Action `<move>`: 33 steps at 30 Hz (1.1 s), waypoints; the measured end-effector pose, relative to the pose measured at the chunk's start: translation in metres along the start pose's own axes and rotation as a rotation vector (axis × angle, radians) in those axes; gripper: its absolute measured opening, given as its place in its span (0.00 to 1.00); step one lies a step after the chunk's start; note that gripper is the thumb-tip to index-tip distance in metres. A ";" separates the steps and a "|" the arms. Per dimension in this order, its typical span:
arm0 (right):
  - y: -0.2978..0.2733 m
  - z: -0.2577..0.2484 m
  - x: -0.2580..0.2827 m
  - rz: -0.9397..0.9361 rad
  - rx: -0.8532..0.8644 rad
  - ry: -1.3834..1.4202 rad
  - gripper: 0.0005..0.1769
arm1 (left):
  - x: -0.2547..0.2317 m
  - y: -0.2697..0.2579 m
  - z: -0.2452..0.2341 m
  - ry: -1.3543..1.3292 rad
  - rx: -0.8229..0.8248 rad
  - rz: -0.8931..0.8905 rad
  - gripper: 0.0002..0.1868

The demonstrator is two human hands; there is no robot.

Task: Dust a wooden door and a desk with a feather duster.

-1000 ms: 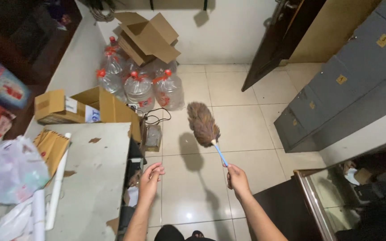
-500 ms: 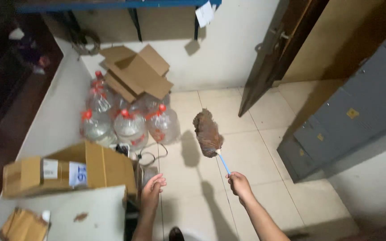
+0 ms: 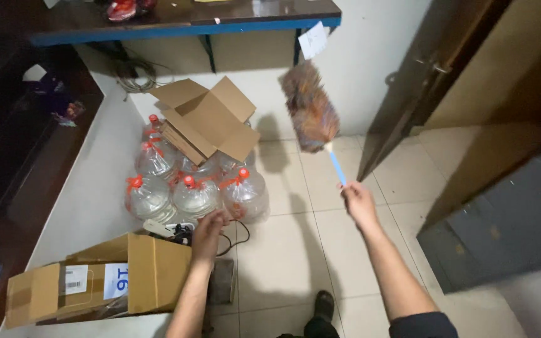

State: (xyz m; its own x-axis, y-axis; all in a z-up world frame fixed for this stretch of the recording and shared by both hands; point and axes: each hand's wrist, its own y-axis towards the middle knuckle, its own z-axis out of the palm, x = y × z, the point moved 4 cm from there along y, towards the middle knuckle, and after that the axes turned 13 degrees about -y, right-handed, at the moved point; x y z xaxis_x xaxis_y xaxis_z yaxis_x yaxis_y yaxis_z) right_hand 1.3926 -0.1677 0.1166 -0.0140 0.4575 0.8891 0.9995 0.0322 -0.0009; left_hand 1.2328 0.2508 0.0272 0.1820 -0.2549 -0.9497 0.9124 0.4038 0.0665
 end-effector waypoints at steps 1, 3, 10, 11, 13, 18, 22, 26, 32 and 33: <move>0.029 -0.008 0.007 -0.010 0.014 0.001 0.12 | 0.000 0.009 0.004 0.001 -0.015 0.008 0.18; 0.086 -0.031 0.020 -0.141 -0.048 0.028 0.10 | -0.001 0.023 0.016 0.036 -0.039 0.086 0.17; 0.283 -0.119 0.119 -0.247 0.004 -0.188 0.23 | -0.016 0.097 0.124 0.009 -0.141 0.128 0.17; 0.318 -0.128 0.129 -0.430 -0.029 -0.226 0.23 | -0.015 0.111 0.147 -0.023 -0.160 0.128 0.17; 0.363 -0.138 0.154 -0.624 -0.041 -0.247 0.24 | -0.027 0.128 0.184 -0.045 -0.201 0.137 0.17; 0.425 -0.157 0.163 -0.727 -0.208 -0.705 0.21 | -0.026 0.159 0.257 -0.030 -0.214 0.163 0.16; 0.436 -0.160 0.187 -0.678 -0.118 -0.740 0.21 | 0.002 0.198 0.282 -0.017 -0.236 0.152 0.15; 0.462 -0.161 0.199 -0.558 -0.026 -0.855 0.24 | 0.017 0.236 0.301 -0.025 -0.244 0.161 0.16; 0.502 -0.139 0.255 -0.680 0.105 -0.996 0.24 | 0.057 0.303 0.318 -0.026 -0.265 0.149 0.16; 0.506 -0.135 0.271 -0.718 0.124 -1.026 0.23 | 0.061 0.317 0.321 -0.037 -0.259 0.148 0.16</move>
State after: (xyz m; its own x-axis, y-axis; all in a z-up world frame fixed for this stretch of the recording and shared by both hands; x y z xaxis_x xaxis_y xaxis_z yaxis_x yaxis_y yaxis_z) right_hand 1.8988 -0.1472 0.4183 -0.6240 0.7793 -0.0571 0.7487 0.6172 0.2419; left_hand 1.6510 0.0814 0.0889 0.3238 -0.2067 -0.9233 0.7517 0.6488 0.1184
